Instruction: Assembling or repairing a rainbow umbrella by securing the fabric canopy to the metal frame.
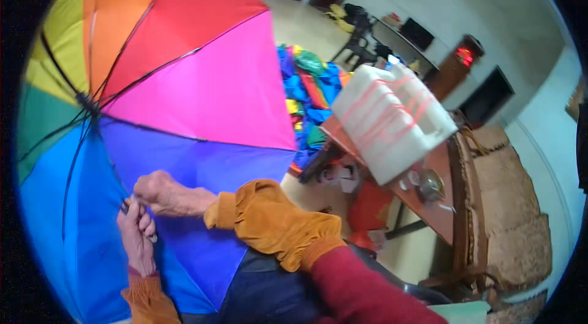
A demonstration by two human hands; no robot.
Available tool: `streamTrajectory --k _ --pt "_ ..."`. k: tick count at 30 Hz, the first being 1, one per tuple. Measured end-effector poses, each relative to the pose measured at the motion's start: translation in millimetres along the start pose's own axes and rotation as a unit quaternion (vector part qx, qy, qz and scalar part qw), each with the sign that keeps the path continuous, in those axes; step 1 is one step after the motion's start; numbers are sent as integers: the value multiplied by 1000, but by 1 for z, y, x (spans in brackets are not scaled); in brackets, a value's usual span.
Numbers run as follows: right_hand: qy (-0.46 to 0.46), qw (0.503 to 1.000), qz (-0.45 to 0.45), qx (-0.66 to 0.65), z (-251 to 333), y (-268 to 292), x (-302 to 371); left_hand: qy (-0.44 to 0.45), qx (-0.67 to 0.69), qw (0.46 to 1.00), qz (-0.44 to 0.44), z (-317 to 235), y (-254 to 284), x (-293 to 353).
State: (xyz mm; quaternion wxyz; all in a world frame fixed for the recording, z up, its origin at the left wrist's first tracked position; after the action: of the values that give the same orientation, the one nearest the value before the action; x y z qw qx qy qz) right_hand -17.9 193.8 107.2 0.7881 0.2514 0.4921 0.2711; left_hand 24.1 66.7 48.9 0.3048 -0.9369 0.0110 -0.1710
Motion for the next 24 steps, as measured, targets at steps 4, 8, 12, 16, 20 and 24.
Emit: streamTrajectory --k 4,8,12,16,20,24 --pt "-74 988 -110 -74 13 5 5 44 44 996 71 12 -11 4" --pt "-171 956 -200 -130 13 11 15 58 78 993 69 27 -14 0" --pt "-190 923 -185 -278 15 6 21 55 76 992 90 28 -10 2" --pt "-162 947 -191 -199 16 13 24 48 59 993 94 29 -12 4" --pt "-58 960 -273 28 16 76 28 38 52 993 94 27 -7 4" --pt "-102 929 -302 190 18 213 61 43 86 992 76 20 10 -5"
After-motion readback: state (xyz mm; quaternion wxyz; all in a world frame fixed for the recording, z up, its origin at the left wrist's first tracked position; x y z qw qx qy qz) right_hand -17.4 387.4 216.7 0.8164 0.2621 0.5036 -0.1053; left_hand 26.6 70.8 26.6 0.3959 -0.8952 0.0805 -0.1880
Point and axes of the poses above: each hand's wrist, its own x-axis away from the middle knuckle, its own y-axis out of the back of the hand, z = x × y, the point moved 3 cm from there along -x, towards the middle knuckle, and after that the axes turned 12 degrees about y, right-handed, at the moved point
